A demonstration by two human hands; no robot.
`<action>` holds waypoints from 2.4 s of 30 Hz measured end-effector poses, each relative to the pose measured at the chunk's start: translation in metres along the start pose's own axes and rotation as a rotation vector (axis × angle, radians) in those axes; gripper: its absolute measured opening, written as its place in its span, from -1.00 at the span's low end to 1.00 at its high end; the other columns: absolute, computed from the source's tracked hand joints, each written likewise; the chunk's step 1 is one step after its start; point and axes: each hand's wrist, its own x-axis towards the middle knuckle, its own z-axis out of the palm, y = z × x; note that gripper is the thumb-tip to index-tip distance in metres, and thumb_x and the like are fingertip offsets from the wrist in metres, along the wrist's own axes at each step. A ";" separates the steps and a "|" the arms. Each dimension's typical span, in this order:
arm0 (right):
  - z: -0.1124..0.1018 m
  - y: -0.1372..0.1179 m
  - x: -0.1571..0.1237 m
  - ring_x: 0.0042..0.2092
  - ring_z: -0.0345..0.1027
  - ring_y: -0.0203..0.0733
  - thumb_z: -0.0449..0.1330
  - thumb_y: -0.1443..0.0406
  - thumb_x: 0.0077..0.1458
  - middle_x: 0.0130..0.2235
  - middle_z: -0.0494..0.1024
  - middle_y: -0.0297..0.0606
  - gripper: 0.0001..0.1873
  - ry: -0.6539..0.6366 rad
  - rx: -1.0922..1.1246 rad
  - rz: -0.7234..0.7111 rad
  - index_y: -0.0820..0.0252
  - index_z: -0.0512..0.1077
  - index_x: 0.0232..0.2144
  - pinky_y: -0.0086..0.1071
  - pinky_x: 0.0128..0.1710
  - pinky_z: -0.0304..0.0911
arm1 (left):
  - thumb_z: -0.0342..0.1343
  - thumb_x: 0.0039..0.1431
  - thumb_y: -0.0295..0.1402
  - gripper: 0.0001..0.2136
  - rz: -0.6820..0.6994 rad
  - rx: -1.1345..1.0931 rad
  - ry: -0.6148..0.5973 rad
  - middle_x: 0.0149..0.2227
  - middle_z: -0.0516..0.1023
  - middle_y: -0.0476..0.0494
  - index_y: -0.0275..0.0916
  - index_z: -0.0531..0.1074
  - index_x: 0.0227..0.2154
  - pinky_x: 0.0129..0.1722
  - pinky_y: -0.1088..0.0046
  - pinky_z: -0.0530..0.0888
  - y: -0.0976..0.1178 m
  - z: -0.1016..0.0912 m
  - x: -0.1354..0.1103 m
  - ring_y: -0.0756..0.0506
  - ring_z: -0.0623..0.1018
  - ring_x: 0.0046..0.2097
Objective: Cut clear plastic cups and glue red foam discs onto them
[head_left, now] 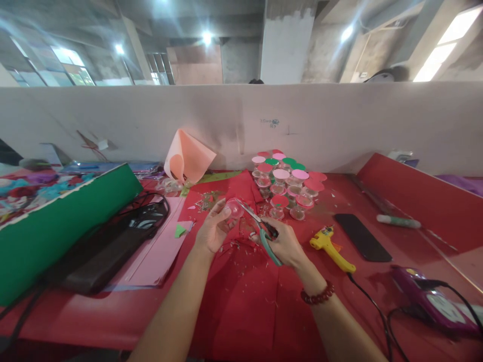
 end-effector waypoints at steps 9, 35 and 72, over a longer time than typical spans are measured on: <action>-0.001 -0.002 0.000 -0.47 0.05 -0.33 0.23 0.18 -0.06 -0.50 0.27 -0.42 -0.60 -0.011 0.060 0.012 0.22 0.50 -0.14 -0.49 -0.47 0.04 | 0.36 -0.22 -0.54 -0.61 -0.029 0.109 -0.089 -0.35 0.58 0.02 -0.19 0.46 -0.26 -0.33 0.46 0.48 -0.004 0.000 -0.002 0.00 0.55 -0.35; 0.001 0.006 0.001 -0.49 -0.01 -0.36 0.26 0.18 -0.08 -0.55 0.24 -0.44 -0.67 -0.058 0.126 0.054 0.22 0.56 -0.24 -0.50 -0.49 -0.02 | 0.31 -0.18 -0.56 -0.58 0.032 0.111 -0.111 -0.32 0.58 0.00 -0.19 0.51 -0.16 -0.29 0.55 0.42 0.003 0.002 -0.003 0.05 0.52 -0.34; 0.006 0.001 -0.001 -0.50 0.05 -0.37 0.24 0.03 0.00 -0.49 0.26 -0.44 -0.64 -0.256 0.506 0.161 0.17 0.39 -0.30 -0.48 -0.50 0.02 | 0.34 -0.18 -0.49 -0.64 0.082 0.010 0.033 -0.29 0.60 0.02 -0.17 0.48 -0.23 -0.33 0.51 0.41 -0.002 0.004 -0.003 0.03 0.54 -0.33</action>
